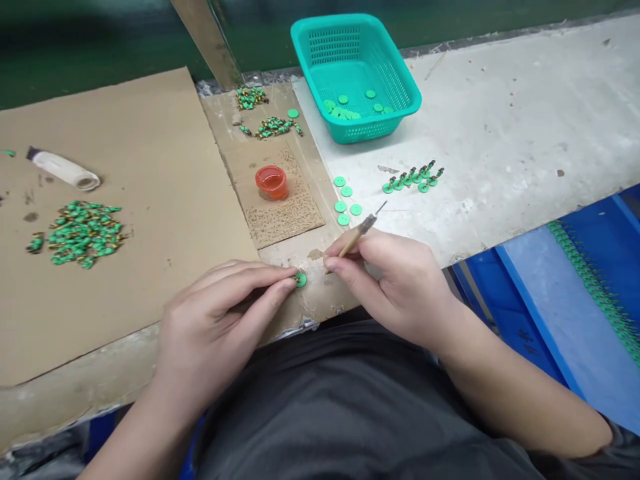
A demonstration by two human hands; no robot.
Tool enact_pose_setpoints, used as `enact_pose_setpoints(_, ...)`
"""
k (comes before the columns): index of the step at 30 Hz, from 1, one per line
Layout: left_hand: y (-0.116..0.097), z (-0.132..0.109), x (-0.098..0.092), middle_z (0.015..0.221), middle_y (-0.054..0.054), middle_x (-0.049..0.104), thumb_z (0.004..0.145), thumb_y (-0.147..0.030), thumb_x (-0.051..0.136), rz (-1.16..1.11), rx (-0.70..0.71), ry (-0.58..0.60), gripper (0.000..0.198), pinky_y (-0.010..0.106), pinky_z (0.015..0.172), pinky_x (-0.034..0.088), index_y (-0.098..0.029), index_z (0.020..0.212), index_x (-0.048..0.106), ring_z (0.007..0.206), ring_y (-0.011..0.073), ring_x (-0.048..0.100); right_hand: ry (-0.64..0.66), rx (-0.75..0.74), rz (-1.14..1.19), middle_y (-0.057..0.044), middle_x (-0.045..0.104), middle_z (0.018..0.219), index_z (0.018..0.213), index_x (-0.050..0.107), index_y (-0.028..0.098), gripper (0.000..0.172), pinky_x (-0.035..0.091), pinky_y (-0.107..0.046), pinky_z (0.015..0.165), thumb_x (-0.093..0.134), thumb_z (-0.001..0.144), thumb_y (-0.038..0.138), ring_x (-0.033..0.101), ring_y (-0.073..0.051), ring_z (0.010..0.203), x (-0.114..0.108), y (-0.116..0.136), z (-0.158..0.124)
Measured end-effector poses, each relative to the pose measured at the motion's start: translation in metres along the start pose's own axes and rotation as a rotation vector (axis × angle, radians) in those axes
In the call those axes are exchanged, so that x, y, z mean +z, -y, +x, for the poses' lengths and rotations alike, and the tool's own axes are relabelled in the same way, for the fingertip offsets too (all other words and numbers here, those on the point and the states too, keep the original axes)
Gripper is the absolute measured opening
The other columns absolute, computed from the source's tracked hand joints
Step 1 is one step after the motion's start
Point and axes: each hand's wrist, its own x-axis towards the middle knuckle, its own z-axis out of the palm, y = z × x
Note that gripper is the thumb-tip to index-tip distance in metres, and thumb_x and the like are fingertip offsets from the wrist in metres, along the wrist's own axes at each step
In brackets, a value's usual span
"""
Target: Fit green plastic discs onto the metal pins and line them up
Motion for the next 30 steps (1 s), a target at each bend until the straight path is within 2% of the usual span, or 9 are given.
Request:
enact_pose_setpoints(6,-0.007,-0.003,0.002,0.114,-0.008,0.094,0.112,-0.03,0.087,0.073,0.103,-0.033,0.009,0.026,0.1,0.067,-0.036,0.117,0.091,0.098,0.0117,0.086,0.069,-0.039,-0.076,-0.002,0.089,0.109,0.116,0.075,0.026,0.013,0.068,-0.032,0.092,0.067,0.125,0.028,0.088,-0.02,0.102,-0.009,0.007,0.002)
enact_pose_setpoints(11,-0.009,-0.005,0.007,0.111,-0.007,0.094,0.113,-0.037,0.087,0.084,0.015,-0.07,0.007,0.031,0.098,0.067,-0.039,0.111,0.093,0.098,0.0154,0.086,0.103,-0.027,-0.155,-0.002,0.088,0.105,0.113,0.078,0.025,0.011,0.069,-0.032,0.091,0.072,0.123,0.027,0.087,-0.021,0.098,-0.014,0.013,0.005)
enact_pose_setpoints(14,-0.002,-0.005,0.01,0.111,-0.007,0.094,0.113,-0.042,0.086,0.048,0.035,-0.068,0.009,0.031,0.096,0.067,-0.039,0.111,0.094,0.098,0.0164,0.086,0.103,-0.051,-0.14,0.0,0.09,0.117,0.113,0.079,0.026,0.012,0.069,-0.029,0.095,0.072,0.122,0.023,0.087,-0.017,0.097,-0.014,0.013,0.006)
enact_pose_setpoints(17,0.003,-0.006,0.01,0.114,-0.007,0.094,0.113,-0.047,0.085,0.053,-0.013,-0.064,0.013,0.031,0.095,0.066,-0.039,0.115,0.096,0.101,0.0172,0.087,0.08,-0.059,-0.116,0.001,0.091,0.128,0.114,0.078,0.024,0.009,0.067,-0.025,0.087,0.074,0.12,0.019,0.081,-0.012,0.087,-0.012,0.012,0.006)
enact_pose_setpoints(19,0.003,-0.007,0.01,0.114,-0.007,0.094,0.113,-0.049,0.086,0.052,-0.036,-0.069,0.014,0.031,0.095,0.065,-0.04,0.115,0.096,0.101,0.0171,0.087,0.052,-0.032,-0.131,0.001,0.09,0.119,0.11,0.076,0.024,0.009,0.065,-0.025,0.082,0.078,0.119,0.022,0.079,-0.012,0.083,-0.012,0.012,0.005)
enact_pose_setpoints(22,0.003,-0.007,0.01,0.112,-0.008,0.094,0.113,-0.05,0.086,0.039,-0.034,-0.079,0.014,0.031,0.093,0.065,-0.04,0.114,0.096,0.099,0.0165,0.087,0.03,0.01,-0.196,0.001,0.085,0.101,0.101,0.073,0.026,0.021,0.062,-0.028,0.081,0.082,0.118,0.034,0.08,-0.015,0.084,-0.012,0.011,0.005)
enact_pose_setpoints(25,0.002,-0.006,0.01,0.108,-0.009,0.094,0.113,-0.049,0.086,0.02,-0.015,-0.081,0.013,0.031,0.087,0.063,-0.04,0.112,0.096,0.093,0.0158,0.086,0.045,0.009,-0.261,0.001,0.082,0.097,0.098,0.071,0.027,0.026,0.061,-0.03,0.079,0.082,0.118,0.039,0.077,-0.017,0.08,-0.013,0.011,0.008)
enact_pose_setpoints(30,0.002,-0.004,0.013,0.102,-0.01,0.092,0.112,-0.047,0.085,-0.002,0.015,-0.1,0.014,0.03,0.081,0.06,-0.039,0.109,0.096,0.087,0.0152,0.084,0.049,-0.036,-0.257,0.002,0.08,0.093,0.094,0.067,0.027,0.028,0.06,-0.032,0.08,0.083,0.116,0.036,0.072,-0.017,0.076,-0.013,0.009,0.015)
